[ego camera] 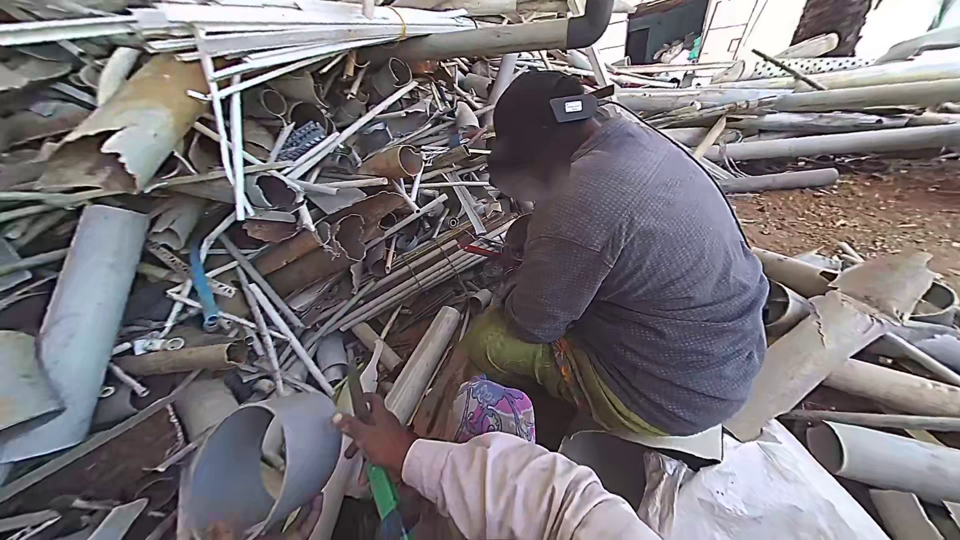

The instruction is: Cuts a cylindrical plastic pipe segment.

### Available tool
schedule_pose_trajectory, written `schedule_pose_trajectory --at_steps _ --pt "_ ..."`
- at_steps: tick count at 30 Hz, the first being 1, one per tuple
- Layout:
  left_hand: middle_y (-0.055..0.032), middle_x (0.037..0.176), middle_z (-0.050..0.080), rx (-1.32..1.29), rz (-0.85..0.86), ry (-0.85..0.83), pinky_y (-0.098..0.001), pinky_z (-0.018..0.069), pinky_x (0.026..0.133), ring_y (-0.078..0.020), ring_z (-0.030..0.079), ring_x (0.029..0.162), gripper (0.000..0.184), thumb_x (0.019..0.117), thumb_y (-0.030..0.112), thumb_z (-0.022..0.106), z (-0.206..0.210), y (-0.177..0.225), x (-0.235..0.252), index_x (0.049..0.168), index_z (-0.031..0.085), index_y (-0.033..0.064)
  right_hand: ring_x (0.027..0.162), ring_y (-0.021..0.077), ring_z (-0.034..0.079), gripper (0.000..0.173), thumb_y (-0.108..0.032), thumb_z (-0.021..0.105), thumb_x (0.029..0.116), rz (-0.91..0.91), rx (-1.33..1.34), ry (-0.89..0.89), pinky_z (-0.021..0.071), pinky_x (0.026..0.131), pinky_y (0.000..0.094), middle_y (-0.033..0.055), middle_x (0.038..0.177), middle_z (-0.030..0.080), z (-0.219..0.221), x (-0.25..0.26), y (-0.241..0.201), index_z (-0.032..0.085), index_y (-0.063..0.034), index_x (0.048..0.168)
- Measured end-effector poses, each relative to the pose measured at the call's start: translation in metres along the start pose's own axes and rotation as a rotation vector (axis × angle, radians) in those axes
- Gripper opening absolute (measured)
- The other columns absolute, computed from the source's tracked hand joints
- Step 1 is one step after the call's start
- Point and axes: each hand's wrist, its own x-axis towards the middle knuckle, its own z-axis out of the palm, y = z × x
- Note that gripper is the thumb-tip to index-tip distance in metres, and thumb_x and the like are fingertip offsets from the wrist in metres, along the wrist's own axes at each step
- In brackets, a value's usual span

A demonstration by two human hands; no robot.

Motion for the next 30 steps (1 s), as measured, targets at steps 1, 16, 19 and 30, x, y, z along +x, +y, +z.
schedule_pose_trajectory --at_steps 1,16,19,30 --pt "-0.0132 0.159 0.032 -0.018 0.009 0.068 -0.0613 0.0469 0.097 -0.0365 0.043 0.138 0.062 0.1055 0.060 0.026 -0.004 0.000 0.006 0.156 0.026 0.0243 0.082 0.0319 0.067 0.069 -0.048 0.046 0.1093 0.042 -0.047 -0.010 0.0559 0.072 0.0491 0.0268 0.116 0.064 -0.002 0.000 0.001 0.022 -0.0111 0.162" --pt "-0.0151 0.124 0.061 -0.348 0.147 0.007 -0.0368 0.0543 0.089 -0.0198 0.064 0.104 0.039 0.1113 0.020 0.028 -0.067 0.001 0.065 0.144 0.040 0.0022 0.084 0.0308 0.069 0.043 -0.024 0.037 0.1113 -0.142 -0.961 -0.474 0.0555 0.083 0.0515 0.0193 0.093 0.070 0.035 -0.074 0.026 0.058 0.0055 0.134" --pt "-0.0174 0.122 0.059 -0.283 0.079 -0.023 -0.0342 0.0543 0.087 -0.0200 0.063 0.102 0.039 0.1109 0.017 0.028 -0.065 0.004 0.057 0.144 0.039 0.0005 0.083 0.0306 0.070 0.042 -0.024 0.034 0.1126 -0.037 -1.036 -0.476 0.0562 0.082 0.0513 0.0184 0.093 0.069 0.053 -0.068 0.024 0.056 0.0034 0.136" --pt "-0.0123 0.115 0.061 -0.170 0.052 -0.242 -0.0300 0.0559 0.083 -0.0147 0.065 0.096 0.040 0.1068 0.010 0.024 -0.064 0.004 0.048 0.145 0.033 0.0017 0.102 0.0377 0.068 0.040 -0.022 0.038 0.1129 0.187 -1.228 -0.574 0.0530 0.092 0.0543 0.0246 0.113 0.067 0.085 -0.047 0.019 0.048 0.0001 0.145"
